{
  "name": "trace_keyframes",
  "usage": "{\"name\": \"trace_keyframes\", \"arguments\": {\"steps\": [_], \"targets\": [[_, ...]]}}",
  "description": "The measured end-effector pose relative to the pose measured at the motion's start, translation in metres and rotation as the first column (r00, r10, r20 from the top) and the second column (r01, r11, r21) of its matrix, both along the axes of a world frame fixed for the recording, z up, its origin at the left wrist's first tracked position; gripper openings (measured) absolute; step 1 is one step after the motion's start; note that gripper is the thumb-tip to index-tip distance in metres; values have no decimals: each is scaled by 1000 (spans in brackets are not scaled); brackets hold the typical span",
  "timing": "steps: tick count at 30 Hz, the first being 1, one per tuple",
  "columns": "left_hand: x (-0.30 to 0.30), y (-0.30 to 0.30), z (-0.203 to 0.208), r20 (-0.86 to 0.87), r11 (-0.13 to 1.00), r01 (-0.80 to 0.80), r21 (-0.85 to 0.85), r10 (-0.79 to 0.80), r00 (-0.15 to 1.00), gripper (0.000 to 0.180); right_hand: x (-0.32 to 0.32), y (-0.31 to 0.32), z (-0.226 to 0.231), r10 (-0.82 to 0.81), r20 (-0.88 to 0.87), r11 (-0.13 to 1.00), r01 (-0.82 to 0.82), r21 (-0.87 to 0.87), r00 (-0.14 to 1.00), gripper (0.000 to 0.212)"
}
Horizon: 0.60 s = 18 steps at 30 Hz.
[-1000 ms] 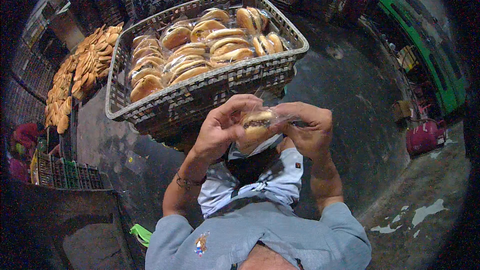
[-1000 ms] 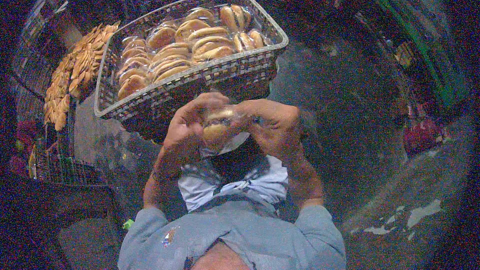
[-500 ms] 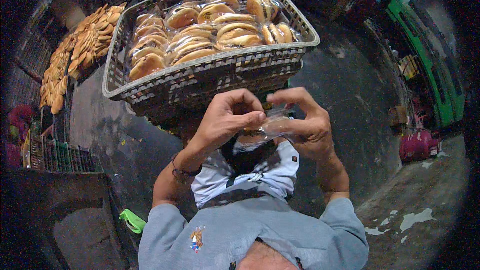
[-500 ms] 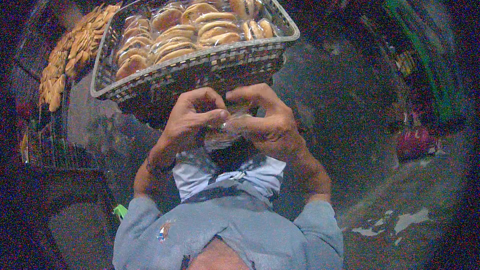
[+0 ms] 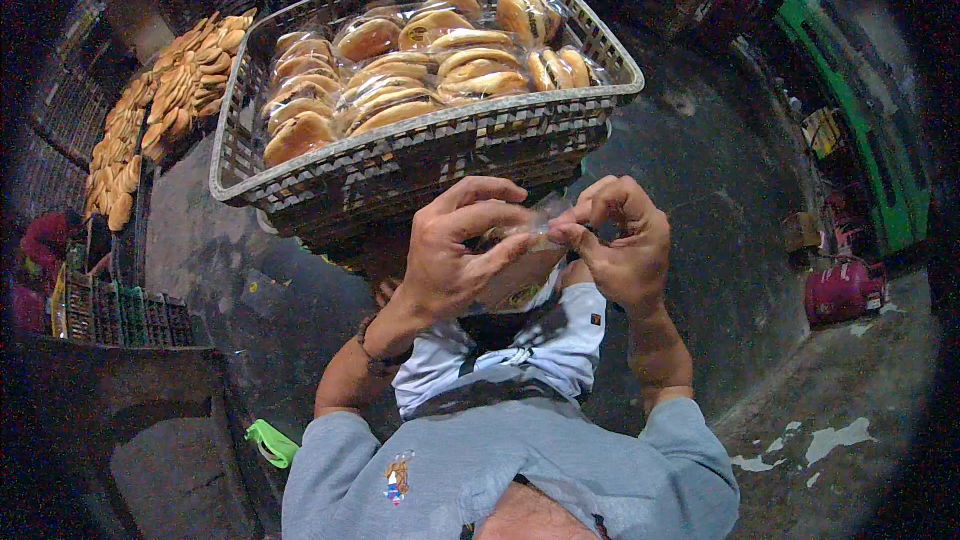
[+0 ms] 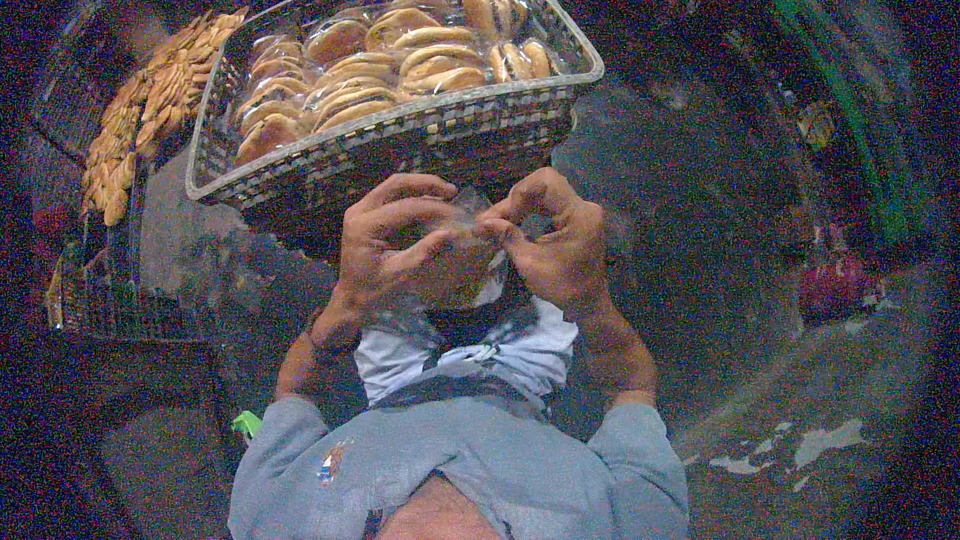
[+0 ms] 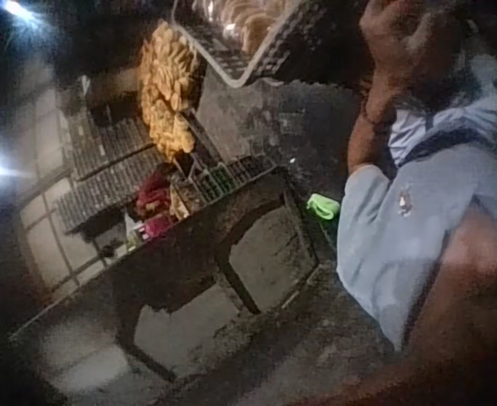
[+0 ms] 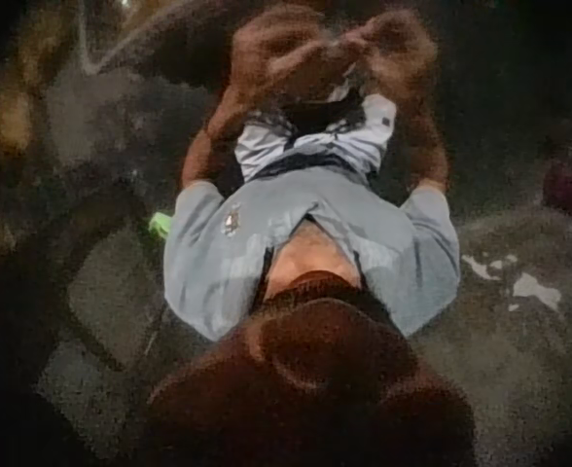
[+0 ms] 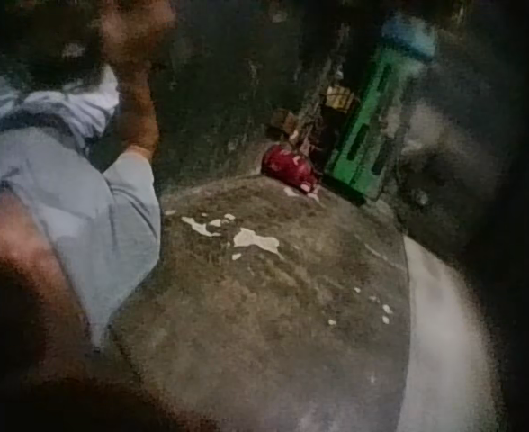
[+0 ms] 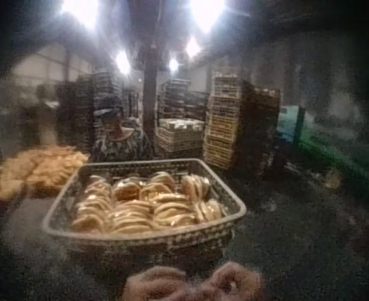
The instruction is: The person picks up individual buns from a large crate, places them into clear plastic bags, and seals the bags using a handheld heat sealer. The sealed buns are then placed back into the crate.
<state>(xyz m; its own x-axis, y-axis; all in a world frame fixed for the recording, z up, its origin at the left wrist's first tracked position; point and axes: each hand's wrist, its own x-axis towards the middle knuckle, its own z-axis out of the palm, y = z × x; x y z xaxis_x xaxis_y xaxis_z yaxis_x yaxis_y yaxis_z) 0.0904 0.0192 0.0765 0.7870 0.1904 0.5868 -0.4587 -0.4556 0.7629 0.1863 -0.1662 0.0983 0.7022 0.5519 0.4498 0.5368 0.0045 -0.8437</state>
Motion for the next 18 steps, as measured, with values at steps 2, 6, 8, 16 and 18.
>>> {"name": "trace_keyframes", "arguments": {"steps": [2,6,8,16,18], "targets": [[2,-3,-2,0,997,29,-67,-29,1000,26,1,1,-1,39,165,999,-33,-42,985,24],[-10,-14,17,-101,882,50,-468,-110,989,38,2,6,5,57,413,997,-32,-66,909,27],[-8,-6,11,25,995,-38,-98,40,999,36,-1,8,6,43,479,997,-3,-83,877,29],[-4,16,-8,-19,991,-56,-125,54,998,24,-6,27,-1,12,69,998,-7,-64,998,20],[-9,12,1,-215,859,-99,-502,-13,976,22,-6,37,1,67,32,998,-68,11,997,20]]}}
